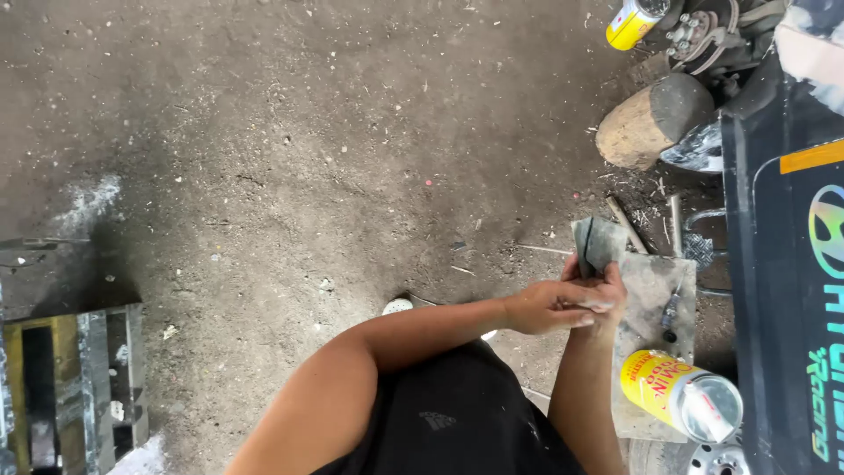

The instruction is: The person applies a white body filler to a vehicle's fender using a metal scraper. They spread the material over the surface and then clean the excess filler from the tool by scraping it against a can.

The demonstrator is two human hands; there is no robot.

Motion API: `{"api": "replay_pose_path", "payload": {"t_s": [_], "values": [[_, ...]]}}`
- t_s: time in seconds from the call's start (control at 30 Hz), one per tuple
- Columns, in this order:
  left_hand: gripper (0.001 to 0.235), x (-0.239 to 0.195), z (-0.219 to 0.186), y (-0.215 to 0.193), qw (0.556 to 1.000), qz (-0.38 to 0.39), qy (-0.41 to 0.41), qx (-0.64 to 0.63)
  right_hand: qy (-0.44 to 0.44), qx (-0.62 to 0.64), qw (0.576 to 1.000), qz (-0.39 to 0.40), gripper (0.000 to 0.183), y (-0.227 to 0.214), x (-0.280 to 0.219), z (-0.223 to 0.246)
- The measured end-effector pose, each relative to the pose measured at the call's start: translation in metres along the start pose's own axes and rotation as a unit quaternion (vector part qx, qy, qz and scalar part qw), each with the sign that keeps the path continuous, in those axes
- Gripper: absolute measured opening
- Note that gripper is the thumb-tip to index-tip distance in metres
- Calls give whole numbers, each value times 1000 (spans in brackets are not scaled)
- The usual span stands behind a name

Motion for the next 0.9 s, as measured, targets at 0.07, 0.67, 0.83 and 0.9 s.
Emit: {"api": "replay_pose_path", "payload": {"t_s": [0.07, 0.67, 0.83, 0.9], "values": [[47, -19, -21, -15, 999, -9, 36, 39, 16, 16, 1000, -3, 45, 9, -11, -8], [74, -25, -19, -16, 947, -289, 34, 139, -211, -225, 940, 149, 56, 85, -43, 11], [84, -35, 10, 18, 976, 49, -90, -191, -130, 66, 987, 60, 27, 94, -72, 53], [92, -24, -20, -2, 990, -13, -35, -138, -101, 110, 988, 33, 31, 74, -83, 49]]}}
Point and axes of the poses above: each hand's wrist, its own x-axis towards the middle knuckle, its own y-axis out of the palm, z = x × y, the point moved 9 cm from there along x, towards the middle knuckle, and after that the axes turned 6 degrees about -y, right-handed, at the moved point
